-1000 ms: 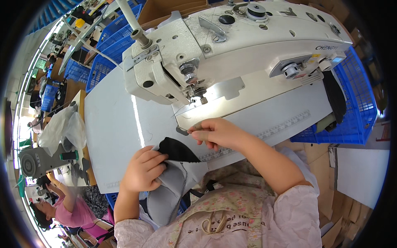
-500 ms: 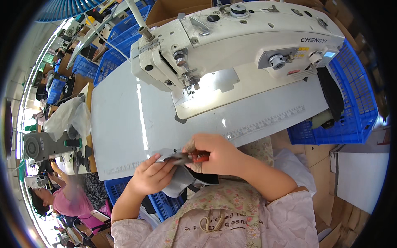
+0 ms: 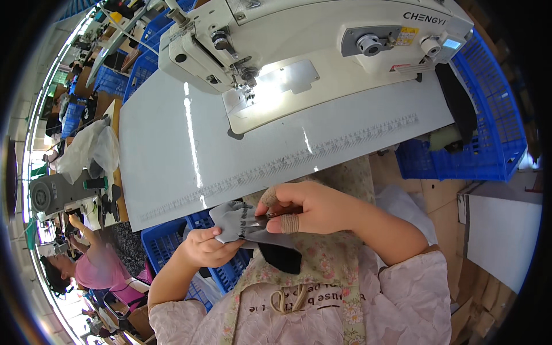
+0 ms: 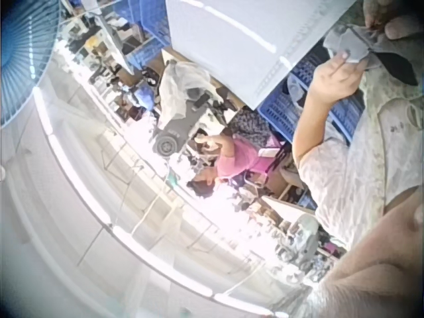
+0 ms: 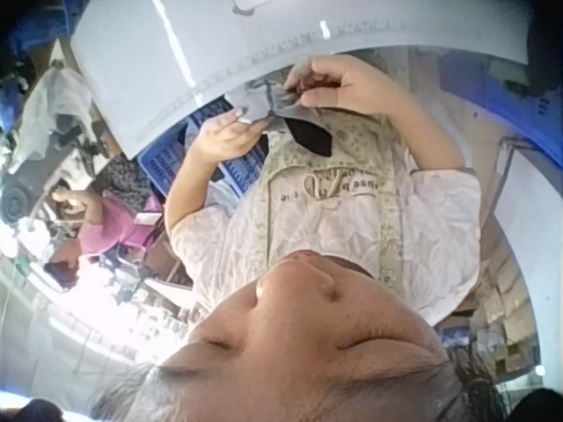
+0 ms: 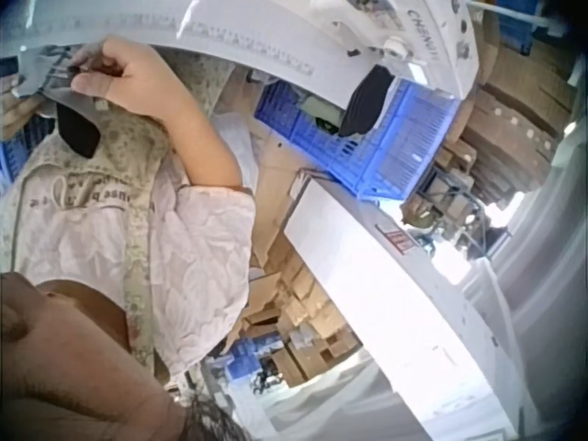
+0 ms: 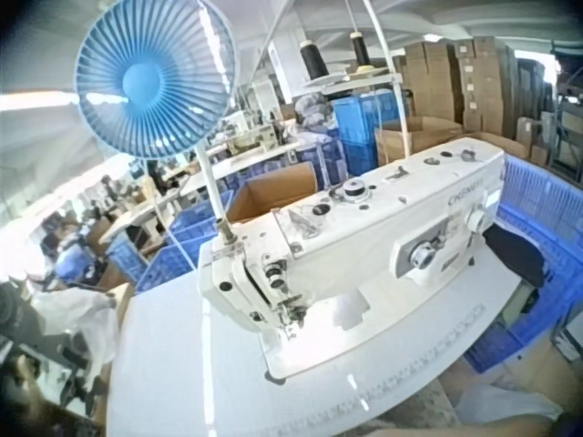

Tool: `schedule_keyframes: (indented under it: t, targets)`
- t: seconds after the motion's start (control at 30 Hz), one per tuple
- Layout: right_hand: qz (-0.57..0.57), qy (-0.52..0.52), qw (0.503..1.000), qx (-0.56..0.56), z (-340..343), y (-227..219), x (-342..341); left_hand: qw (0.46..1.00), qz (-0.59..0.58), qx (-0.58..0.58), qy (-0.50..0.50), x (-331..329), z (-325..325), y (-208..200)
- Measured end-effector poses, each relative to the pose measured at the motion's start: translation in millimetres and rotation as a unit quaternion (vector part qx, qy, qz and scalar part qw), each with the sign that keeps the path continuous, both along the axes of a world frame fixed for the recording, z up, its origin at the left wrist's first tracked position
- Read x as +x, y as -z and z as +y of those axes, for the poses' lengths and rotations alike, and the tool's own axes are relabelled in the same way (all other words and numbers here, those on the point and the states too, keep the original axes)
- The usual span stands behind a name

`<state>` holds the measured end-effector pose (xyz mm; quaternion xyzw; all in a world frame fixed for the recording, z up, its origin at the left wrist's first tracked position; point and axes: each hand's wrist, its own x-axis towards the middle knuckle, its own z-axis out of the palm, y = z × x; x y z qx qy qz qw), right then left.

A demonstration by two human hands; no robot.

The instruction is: The person sews fabric pieces together using a sewing machine, trims the thread with small scissors, and positions additional fabric pieces under the sewing machine needle.

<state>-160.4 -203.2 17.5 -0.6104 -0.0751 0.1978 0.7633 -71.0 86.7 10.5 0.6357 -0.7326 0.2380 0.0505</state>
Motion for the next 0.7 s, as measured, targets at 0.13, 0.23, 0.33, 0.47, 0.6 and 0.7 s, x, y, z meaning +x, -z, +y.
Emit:
schedule_keyframes:
  t: [0.13, 0.23, 0.33, 0.47, 0.6, 0.7]
  targets:
    - [0.0, -0.006, 1.0, 0.016, 1, 4, 0, 1.0, 0.011, 0.024, 0.016, -3, -2, -2]
    - [-0.012, -0.026, 1.0, -0.008, -2, -1, 1, 0.999, 0.019, 0.032, 0.021, -5, -4, -4]
    - [-0.012, -0.043, 0.998, -0.041, -6, -6, 2, 0.999, 0.011, 0.019, 0.033, -5, -7, -7]
    - [-0.011, -0.052, 0.997, -0.055, -8, -10, 1, 0.999, 0.01, 0.013, 0.044, -4, -4, -1]
    - [-0.035, -0.05, 0.995, -0.074, -10, -11, 1, 0.999, 0.018, 0.012, 0.046, -4, -7, -5]
    - [-0.036, -0.055, 0.995, -0.079, -13, -12, 3, 0.998, 0.018, 0.022, 0.053, -3, -10, -7]
